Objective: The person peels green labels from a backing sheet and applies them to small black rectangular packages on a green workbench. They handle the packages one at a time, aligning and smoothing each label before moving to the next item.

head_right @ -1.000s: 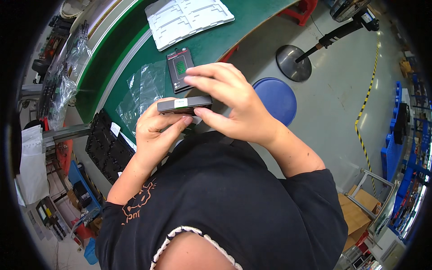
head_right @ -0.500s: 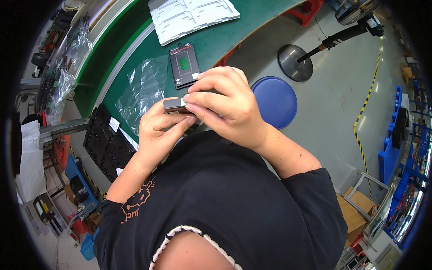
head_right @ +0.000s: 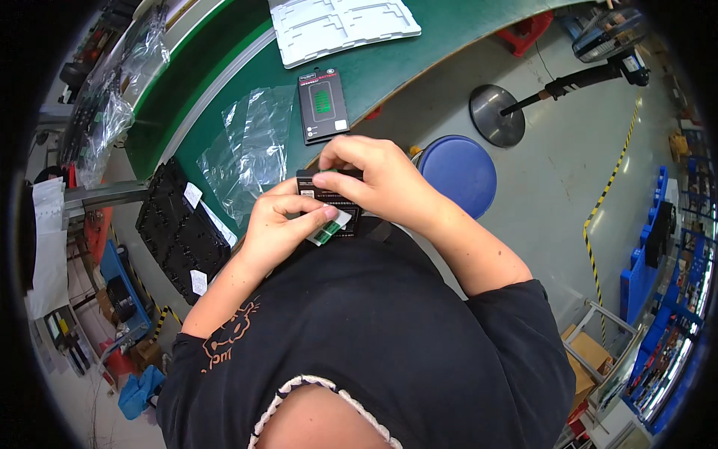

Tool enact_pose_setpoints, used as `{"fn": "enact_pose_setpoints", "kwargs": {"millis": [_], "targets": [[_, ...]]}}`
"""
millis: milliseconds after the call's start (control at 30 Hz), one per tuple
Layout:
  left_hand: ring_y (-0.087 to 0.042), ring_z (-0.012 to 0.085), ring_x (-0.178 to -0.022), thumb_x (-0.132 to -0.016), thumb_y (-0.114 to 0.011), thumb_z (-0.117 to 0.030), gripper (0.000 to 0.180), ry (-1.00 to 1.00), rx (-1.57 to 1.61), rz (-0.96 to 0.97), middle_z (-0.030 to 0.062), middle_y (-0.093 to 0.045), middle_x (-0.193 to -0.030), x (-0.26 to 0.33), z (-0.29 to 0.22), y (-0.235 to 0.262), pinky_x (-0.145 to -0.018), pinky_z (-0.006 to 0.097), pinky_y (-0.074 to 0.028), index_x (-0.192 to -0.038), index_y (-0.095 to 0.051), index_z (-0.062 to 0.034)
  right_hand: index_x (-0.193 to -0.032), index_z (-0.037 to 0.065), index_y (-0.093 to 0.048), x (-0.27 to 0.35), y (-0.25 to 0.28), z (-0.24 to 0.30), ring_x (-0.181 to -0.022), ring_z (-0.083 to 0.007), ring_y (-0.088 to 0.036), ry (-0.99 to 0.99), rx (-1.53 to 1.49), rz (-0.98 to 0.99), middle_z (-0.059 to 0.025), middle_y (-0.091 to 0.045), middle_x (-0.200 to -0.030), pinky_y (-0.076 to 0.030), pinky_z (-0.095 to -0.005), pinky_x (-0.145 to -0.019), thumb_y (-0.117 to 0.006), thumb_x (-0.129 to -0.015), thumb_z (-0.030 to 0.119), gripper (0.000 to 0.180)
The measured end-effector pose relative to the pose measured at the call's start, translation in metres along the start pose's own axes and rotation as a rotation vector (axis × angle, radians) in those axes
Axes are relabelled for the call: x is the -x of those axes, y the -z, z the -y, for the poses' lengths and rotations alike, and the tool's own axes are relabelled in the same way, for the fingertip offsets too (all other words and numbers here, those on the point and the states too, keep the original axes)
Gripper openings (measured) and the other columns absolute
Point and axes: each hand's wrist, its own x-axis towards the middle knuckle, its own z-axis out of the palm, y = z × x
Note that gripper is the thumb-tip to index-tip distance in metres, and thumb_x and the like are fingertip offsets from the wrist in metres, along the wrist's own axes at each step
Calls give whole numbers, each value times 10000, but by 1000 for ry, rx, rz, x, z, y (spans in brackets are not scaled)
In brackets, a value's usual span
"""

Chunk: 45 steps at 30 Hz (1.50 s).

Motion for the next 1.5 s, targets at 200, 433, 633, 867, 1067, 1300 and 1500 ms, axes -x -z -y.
{"fn": "enact_pose_setpoints", "kwargs": {"millis": [200,433,633,867,1067,1300,1500], "targets": [[-617,201,-1029,-806,-742,-131,132,48,-5,-105,112,-646,-1115,0,17,3,-882,307,-469,-884,-738,-25,-1070,-15,-649,-21,24,0,-808,-142,-616,-115,137,191,-102,-671,-886,-494,-291,-717,-678,-812,35,265],[-613,84,-817,-892,-684,-144,161,247,224,-315,58,-679,-942,15,31,26,-729,232,-481,-928,-695,12,-1044,-16,-650,-60,48,-21,-826,-117,-614,82,333,-387,-78,-677,-898,-484,-247,-755,-640,-838,2,207],[-595,47,-684,-930,-649,-180,200,335,396,-385,24,-676,-809,18,46,28,-626,197,-471,-976,-665,14,-1019,80,-669,-65,26,-72,-927,-257,-670,423,688,-634,-84,-696,-984,-505,-358,-810,-647,-784,-2,251],[-672,149,-784,-983,-543,-181,240,333,511,-409,94,-680,-921,13,40,31,-731,288,-551,-1103,-594,20,-1047,88,-655,-36,13,-136,-1101,-227,-611,364,892,-472,-40,-668,-1134,-440,-422,-951,-602,-782,-19,291],[-680,174,-796,-993,-515,-161,248,242,548,-370,147,-687,-955,5,30,23,-760,324,-566,-1122,-573,42,-1119,86,-629,-19,15,-182,-1249,-229,-517,137,972,-332,-31,-602,-1276,-384,-448,-1035,-557,-783,-47,368],[-657,128,-729,-964,-591,-189,218,226,450,-450,103,-692,-850,0,28,17,-689,262,-535,-998,-642,20,-1178,23,-594,-33,-21,-42,-1046,-280,-573,143,119,-222,-136,-579,-1136,-450,-361,-920,-743,-803,203,442],[-596,48,-801,-926,-662,-182,198,164,394,-439,27,-672,-899,-8,29,8,-711,196,-474,-974,-669,10,-1041,-13,-650,-15,-39,-23,-775,-122,-613,-67,-202,-99,-71,-630,-917,-502,-263,-718,-721,-821,99,257]]}}
